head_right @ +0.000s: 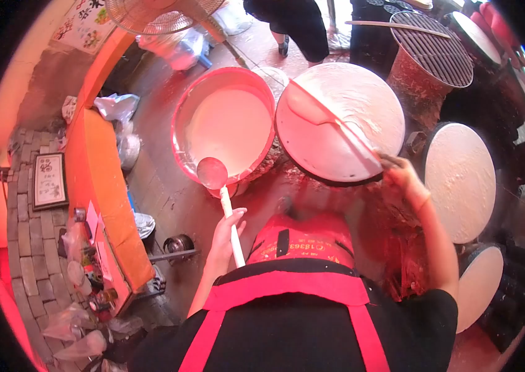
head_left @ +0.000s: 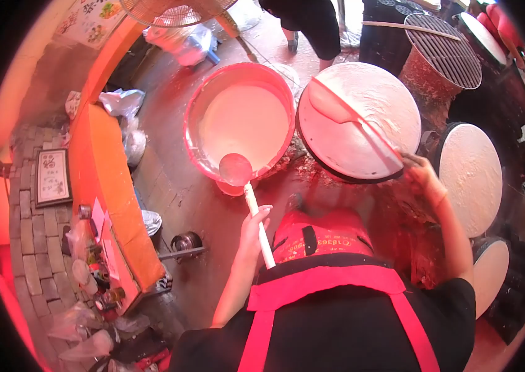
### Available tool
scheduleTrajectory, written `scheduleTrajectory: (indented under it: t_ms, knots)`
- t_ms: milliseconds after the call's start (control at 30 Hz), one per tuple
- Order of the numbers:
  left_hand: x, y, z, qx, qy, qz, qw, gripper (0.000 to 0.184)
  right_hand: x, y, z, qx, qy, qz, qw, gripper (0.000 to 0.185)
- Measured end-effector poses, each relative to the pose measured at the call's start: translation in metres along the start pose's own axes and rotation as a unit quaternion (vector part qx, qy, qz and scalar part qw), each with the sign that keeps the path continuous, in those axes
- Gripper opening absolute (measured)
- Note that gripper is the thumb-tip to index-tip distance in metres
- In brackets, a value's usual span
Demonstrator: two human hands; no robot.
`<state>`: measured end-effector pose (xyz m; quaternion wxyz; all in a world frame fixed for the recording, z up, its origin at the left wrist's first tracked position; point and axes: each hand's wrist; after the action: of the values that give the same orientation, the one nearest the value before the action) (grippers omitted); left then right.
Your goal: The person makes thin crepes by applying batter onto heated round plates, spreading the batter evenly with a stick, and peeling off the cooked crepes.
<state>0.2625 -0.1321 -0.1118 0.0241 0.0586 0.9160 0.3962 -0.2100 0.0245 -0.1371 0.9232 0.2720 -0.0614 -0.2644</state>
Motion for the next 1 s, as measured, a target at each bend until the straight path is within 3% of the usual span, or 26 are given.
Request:
scheduleTrajectory:
  t_ms: [33,100,133,233,367,433,500,533,667,700,800,933,967,1000]
  knots:
    - [0.001,0.005,-0.001,0.004,-0.010,-0.012,1.000,0.022,-0.021,-0.019,-0.011,-0.024,-0.001,-0.003,1.000,0.036]
    - [0.006,0.015,-0.003,0.006,0.001,-0.019,1.000,0.022,-0.024,-0.070,-0.020,-0.084,-0.038,-0.113,0.989,0.036]
    - [0.010,0.020,-0.003,0.007,0.006,-0.022,1.000,0.022,-0.005,-0.043,0.029,-0.046,-0.035,-0.114,0.992,0.036]
    - [0.018,0.038,0.000,0.017,-0.003,-0.040,0.999,0.023,0.015,-0.064,0.027,-0.044,0.062,-0.006,0.997,0.035]
    - [0.026,0.057,0.019,0.020,-0.008,-0.065,0.998,0.021,0.001,-0.033,0.019,-0.026,0.055,0.100,0.993,0.035]
    - [0.031,0.070,0.024,0.011,-0.022,-0.076,0.997,0.021,-0.021,-0.042,0.025,0.010,0.080,0.077,0.994,0.035]
    - [0.035,0.078,0.026,-0.007,-0.012,-0.076,0.997,0.020,-0.015,-0.064,0.031,-0.027,0.066,0.008,0.997,0.034]
    - [0.036,0.080,0.025,-0.012,-0.018,-0.071,0.997,0.020,-0.005,-0.068,0.034,-0.092,0.074,-0.012,0.993,0.035]
    - [0.030,0.072,0.021,-0.020,-0.043,-0.039,0.998,0.021,0.004,-0.001,0.014,0.000,0.057,0.106,0.993,0.039]
    - [0.030,0.064,0.020,-0.019,-0.052,-0.025,0.998,0.021,-0.001,0.009,-0.014,-0.033,0.022,0.106,0.994,0.037]
    - [0.031,0.043,0.011,-0.018,-0.074,0.023,0.997,0.021,-0.024,0.028,-0.083,-0.057,-0.035,0.052,0.996,0.036]
    - [0.027,0.022,-0.016,-0.020,-0.113,0.101,0.988,0.021,0.017,0.045,-0.083,-0.086,-0.164,-0.146,0.972,0.033]
    - [0.023,0.015,-0.022,-0.021,-0.124,0.120,0.985,0.021,0.030,0.050,-0.083,-0.072,-0.155,-0.159,0.972,0.033]
    - [0.017,0.008,-0.029,-0.024,-0.134,0.135,0.981,0.020,0.043,0.064,-0.086,-0.052,-0.062,-0.151,0.985,0.033]
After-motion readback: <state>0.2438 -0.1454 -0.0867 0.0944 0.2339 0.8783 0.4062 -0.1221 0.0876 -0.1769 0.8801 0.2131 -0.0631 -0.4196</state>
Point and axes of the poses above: each hand's wrist, its own y-axis away from the middle knuckle, its own x-axis out of the palm, z = x × y, and after that the axes turned 5 degrees about -z, right-handed
